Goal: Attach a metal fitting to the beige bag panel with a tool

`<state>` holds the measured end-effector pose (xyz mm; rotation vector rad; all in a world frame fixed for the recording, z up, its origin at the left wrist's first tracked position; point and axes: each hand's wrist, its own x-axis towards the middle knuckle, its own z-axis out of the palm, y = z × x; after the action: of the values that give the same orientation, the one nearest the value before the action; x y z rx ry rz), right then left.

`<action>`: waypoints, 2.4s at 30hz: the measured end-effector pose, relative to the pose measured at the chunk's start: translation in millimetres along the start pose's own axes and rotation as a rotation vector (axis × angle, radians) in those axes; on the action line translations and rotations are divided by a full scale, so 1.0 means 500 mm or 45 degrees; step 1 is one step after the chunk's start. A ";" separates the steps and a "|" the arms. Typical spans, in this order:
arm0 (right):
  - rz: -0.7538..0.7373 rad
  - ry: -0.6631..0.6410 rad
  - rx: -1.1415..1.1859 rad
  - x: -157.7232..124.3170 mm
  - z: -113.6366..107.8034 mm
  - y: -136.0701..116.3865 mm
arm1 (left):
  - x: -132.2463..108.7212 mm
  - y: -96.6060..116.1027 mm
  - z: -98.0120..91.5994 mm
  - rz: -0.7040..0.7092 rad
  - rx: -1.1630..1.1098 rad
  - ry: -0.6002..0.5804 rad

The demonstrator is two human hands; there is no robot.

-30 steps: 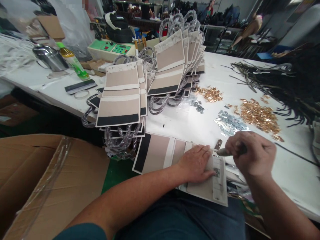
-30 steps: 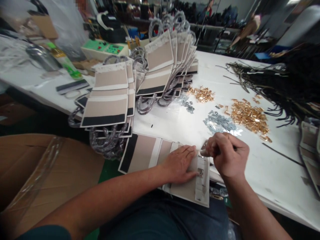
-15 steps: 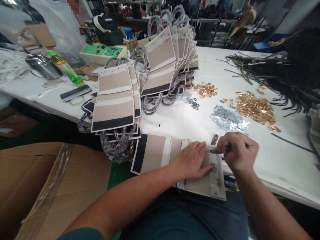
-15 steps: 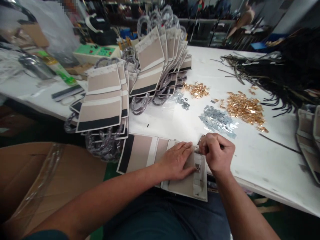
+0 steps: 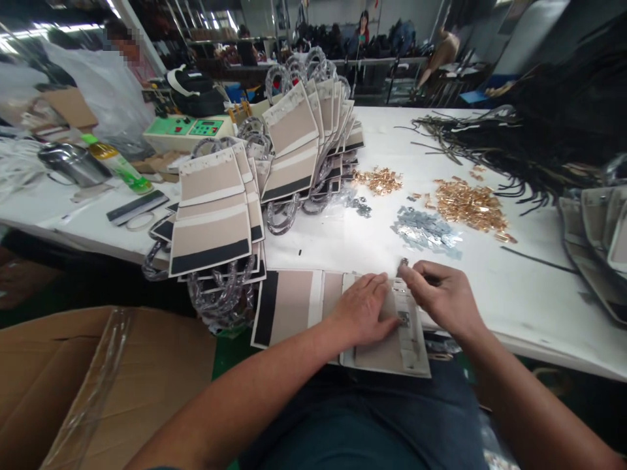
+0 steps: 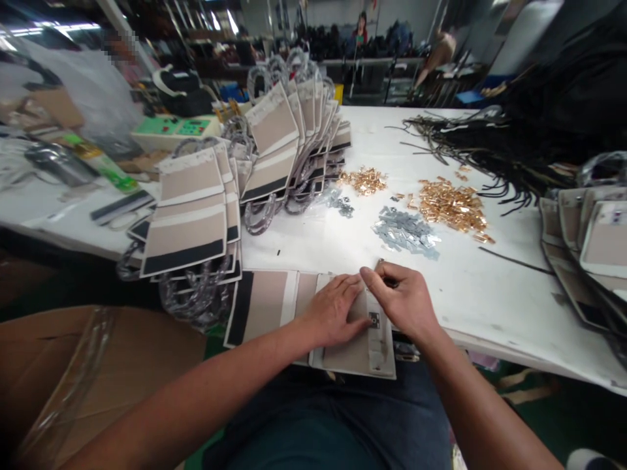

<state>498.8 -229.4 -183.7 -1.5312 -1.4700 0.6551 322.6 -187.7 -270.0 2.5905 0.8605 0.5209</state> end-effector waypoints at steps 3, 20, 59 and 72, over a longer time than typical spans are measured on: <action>0.029 -0.136 -0.456 -0.008 -0.028 0.008 | 0.002 -0.001 0.003 -0.020 -0.024 0.000; 0.304 -0.522 -0.819 -0.024 -0.050 0.145 | 0.012 -0.002 0.006 -0.026 -0.024 0.035; 0.288 -0.163 -0.241 -0.026 -0.083 0.080 | -0.083 0.055 -0.011 0.292 0.253 -0.283; 0.329 0.541 1.319 -0.010 -0.013 0.098 | -0.074 0.053 -0.014 0.372 0.334 -0.273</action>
<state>527.7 -230.8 -223.8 -0.9273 -0.4425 0.9624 304.9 -229.2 -260.6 2.9662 0.5112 0.2074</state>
